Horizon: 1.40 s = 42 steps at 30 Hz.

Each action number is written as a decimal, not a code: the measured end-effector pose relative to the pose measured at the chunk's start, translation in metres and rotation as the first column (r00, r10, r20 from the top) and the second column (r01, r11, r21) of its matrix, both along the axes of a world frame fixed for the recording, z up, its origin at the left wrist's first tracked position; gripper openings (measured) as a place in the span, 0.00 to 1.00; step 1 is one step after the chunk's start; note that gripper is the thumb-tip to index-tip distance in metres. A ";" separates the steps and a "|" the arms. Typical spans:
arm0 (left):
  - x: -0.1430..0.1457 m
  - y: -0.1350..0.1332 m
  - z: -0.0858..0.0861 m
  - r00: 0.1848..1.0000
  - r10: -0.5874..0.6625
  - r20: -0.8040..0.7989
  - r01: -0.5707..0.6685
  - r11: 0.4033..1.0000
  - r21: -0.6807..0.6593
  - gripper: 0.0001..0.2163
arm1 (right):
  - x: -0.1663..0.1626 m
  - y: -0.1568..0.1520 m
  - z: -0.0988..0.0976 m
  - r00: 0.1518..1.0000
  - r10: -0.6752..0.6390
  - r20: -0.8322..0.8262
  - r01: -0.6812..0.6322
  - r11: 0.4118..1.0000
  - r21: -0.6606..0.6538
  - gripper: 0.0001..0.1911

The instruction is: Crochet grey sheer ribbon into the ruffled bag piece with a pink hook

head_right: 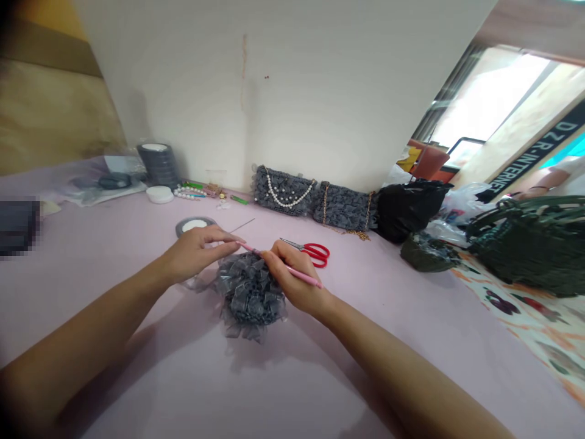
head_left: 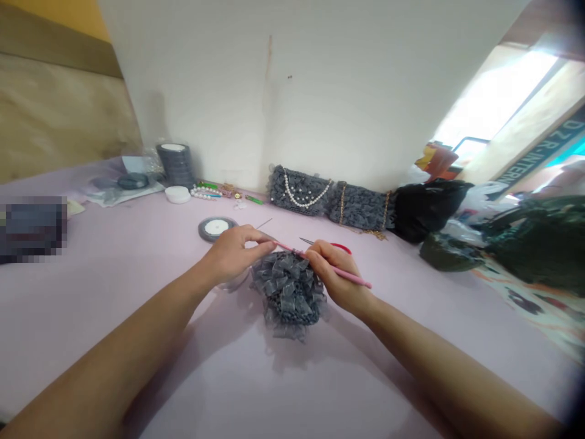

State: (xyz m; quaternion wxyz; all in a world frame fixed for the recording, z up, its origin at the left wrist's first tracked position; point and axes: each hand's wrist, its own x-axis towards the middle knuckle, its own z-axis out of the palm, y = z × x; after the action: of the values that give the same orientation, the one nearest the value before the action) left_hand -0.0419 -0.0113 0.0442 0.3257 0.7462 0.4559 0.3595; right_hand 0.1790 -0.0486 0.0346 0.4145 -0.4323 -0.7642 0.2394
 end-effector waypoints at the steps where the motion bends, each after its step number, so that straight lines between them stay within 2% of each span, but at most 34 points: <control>1: -0.001 0.000 0.001 0.997 0.055 -0.052 -0.052 0.997 0.058 0.13 | 0.001 0.000 0.000 1.000 0.004 0.008 -0.004 1.000 -0.009 0.18; 2: -0.001 -0.001 0.002 0.995 0.081 -0.060 -0.077 0.994 0.077 0.13 | 0.001 0.000 0.000 1.000 0.010 0.018 -0.010 1.000 -0.014 0.19; 4: 0.002 -0.005 0.003 0.999 0.039 0.038 -0.038 0.999 -0.009 0.16 | 0.002 -0.001 -0.001 0.999 0.020 0.045 -0.020 1.000 -0.005 0.19; 6: 0.009 -0.010 0.001 0.971 -0.056 0.233 0.099 0.980 -0.175 0.22 | 0.002 -0.002 -0.004 0.995 0.020 0.097 -0.026 0.998 0.059 0.18; 8: 0.019 -0.016 -0.004 0.911 -0.085 0.404 0.212 0.936 -0.280 0.29 | 0.001 -0.002 -0.009 0.978 -0.004 0.207 -0.042 0.975 0.218 0.16; 9: 0.025 -0.019 -0.006 0.886 -0.063 0.460 0.224 0.926 -0.305 0.32 | 0.000 -0.001 -0.012 0.961 -0.043 0.274 -0.050 0.944 0.326 0.15; 11: 0.036 -0.025 -0.011 0.839 0.034 0.543 0.181 0.924 -0.338 0.35 | -0.002 0.002 -0.019 0.910 -0.165 0.380 -0.073 0.838 0.540 0.14; 13: 0.045 -0.029 -0.014 0.767 0.156 0.623 0.153 0.898 -0.413 0.33 | -0.004 0.006 -0.025 0.874 -0.274 0.402 -0.083 0.730 0.678 0.14; 14: 0.047 -0.031 -0.014 0.728 0.205 0.654 0.170 0.870 -0.462 0.31 | -0.004 0.008 -0.028 0.871 -0.290 0.395 -0.089 0.699 0.710 0.14; 16: 0.048 -0.031 -0.013 0.677 0.258 0.689 0.248 0.802 -0.544 0.26 | -0.002 0.011 -0.030 0.899 -0.239 0.367 -0.113 0.684 0.721 0.13; 18: 0.045 -0.030 -0.010 0.668 0.257 0.698 0.331 0.738 -0.588 0.25 | 0.001 0.014 -0.030 0.937 -0.113 0.331 -0.157 0.710 0.686 0.11; 20: 0.041 -0.028 -0.007 0.675 0.231 0.701 0.380 0.706 -0.598 0.26 | 0.005 0.014 -0.029 0.958 0.006 0.288 -0.199 0.736 0.647 0.09; 24: 0.032 -0.025 -0.005 0.708 0.184 0.682 0.369 0.727 -0.579 0.30 | 0.008 0.013 -0.026 0.964 0.107 0.245 -0.240 0.750 0.616 0.08; 29: 0.024 -0.020 -0.001 0.810 0.103 0.577 0.311 0.759 -0.572 0.32 | 0.008 0.012 -0.023 0.947 0.096 0.307 -0.275 0.735 0.619 0.08; 32: 0.018 -0.015 0.002 0.847 0.086 0.524 0.294 0.746 -0.597 0.31 | 0.009 0.012 -0.019 0.932 0.067 0.357 -0.291 0.724 0.625 0.07; 37: 0.008 -0.007 0.000 0.857 0.080 0.509 0.309 0.710 -0.633 0.27 | 0.010 0.010 -0.014 0.904 0.057 0.424 -0.326 0.734 0.596 0.07; 42: 0.000 0.002 -0.006 0.857 0.031 0.515 0.376 0.645 -0.665 0.26 | 0.011 0.008 -0.012 0.900 0.212 0.381 -0.388 0.789 0.477 0.04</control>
State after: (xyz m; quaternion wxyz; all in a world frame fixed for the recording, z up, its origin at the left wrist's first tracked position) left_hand -0.0423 -0.0095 0.0384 0.7385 0.4733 0.3899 0.2803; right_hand 0.1902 -0.0404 0.0229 0.3513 -0.2005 -0.9145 0.0066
